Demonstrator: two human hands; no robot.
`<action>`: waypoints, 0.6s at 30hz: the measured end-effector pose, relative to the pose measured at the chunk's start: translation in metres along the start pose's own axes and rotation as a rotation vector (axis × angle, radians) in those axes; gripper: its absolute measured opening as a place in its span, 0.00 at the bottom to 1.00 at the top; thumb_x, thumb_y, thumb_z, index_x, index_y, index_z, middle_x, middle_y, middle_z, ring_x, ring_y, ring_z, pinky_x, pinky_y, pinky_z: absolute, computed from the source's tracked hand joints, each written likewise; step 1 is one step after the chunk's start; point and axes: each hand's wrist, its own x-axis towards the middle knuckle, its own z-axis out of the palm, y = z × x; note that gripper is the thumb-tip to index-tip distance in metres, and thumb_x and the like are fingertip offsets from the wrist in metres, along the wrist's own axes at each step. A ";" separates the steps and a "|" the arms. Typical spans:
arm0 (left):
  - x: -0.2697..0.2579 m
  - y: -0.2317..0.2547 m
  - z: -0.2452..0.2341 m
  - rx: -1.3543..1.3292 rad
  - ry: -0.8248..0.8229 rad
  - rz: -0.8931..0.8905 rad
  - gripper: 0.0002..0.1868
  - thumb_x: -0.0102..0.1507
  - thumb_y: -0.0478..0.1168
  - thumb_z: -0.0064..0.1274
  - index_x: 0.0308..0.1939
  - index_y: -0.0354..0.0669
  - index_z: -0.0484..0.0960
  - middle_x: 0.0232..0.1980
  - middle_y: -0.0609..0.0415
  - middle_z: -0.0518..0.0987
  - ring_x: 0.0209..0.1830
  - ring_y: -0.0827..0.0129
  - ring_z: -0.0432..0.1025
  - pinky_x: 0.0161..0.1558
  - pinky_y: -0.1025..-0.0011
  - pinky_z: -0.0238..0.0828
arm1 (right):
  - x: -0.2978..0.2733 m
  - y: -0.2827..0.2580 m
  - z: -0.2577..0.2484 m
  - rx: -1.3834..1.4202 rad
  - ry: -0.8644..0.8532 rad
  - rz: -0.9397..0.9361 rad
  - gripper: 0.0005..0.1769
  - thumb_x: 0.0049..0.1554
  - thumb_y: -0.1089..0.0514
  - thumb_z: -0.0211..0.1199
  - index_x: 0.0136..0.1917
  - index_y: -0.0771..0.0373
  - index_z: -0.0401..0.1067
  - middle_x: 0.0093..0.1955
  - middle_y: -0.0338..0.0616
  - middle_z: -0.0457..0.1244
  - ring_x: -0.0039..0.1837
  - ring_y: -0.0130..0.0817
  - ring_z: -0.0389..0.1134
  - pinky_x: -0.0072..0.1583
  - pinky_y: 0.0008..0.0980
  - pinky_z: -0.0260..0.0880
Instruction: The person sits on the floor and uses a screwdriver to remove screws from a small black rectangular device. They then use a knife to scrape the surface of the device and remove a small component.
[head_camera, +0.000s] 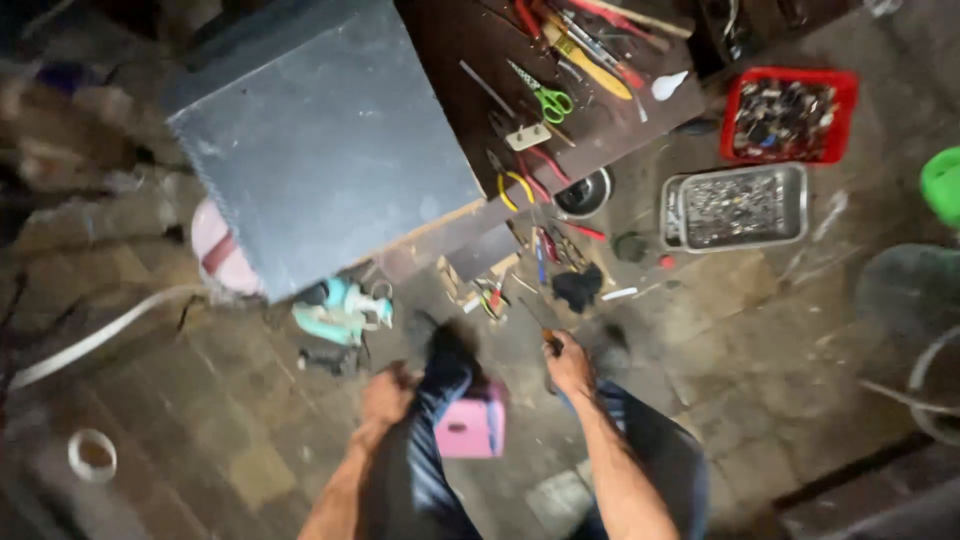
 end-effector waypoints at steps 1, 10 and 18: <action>0.038 0.044 -0.017 -0.105 -0.075 0.046 0.28 0.64 0.59 0.52 0.59 0.44 0.78 0.56 0.49 0.83 0.61 0.53 0.74 0.61 0.57 0.72 | 0.015 -0.015 0.006 0.041 0.008 0.017 0.26 0.58 0.42 0.57 0.68 0.46 0.71 0.65 0.44 0.67 0.69 0.45 0.66 0.68 0.46 0.67; 0.499 0.056 0.195 0.275 0.070 0.441 0.36 0.59 0.51 0.63 0.65 0.34 0.72 0.65 0.39 0.75 0.67 0.53 0.69 0.67 0.56 0.67 | 0.097 -0.063 0.094 0.054 0.088 0.032 0.25 0.54 0.41 0.57 0.65 0.39 0.72 0.59 0.40 0.71 0.64 0.46 0.70 0.64 0.51 0.70; 0.367 0.161 0.065 0.276 0.815 0.755 0.22 0.49 0.56 0.69 0.22 0.41 0.83 0.19 0.47 0.78 0.22 0.55 0.77 0.23 0.63 0.73 | 0.086 -0.058 0.113 0.100 0.179 0.077 0.26 0.54 0.40 0.55 0.66 0.33 0.71 0.52 0.47 0.72 0.62 0.50 0.71 0.64 0.50 0.70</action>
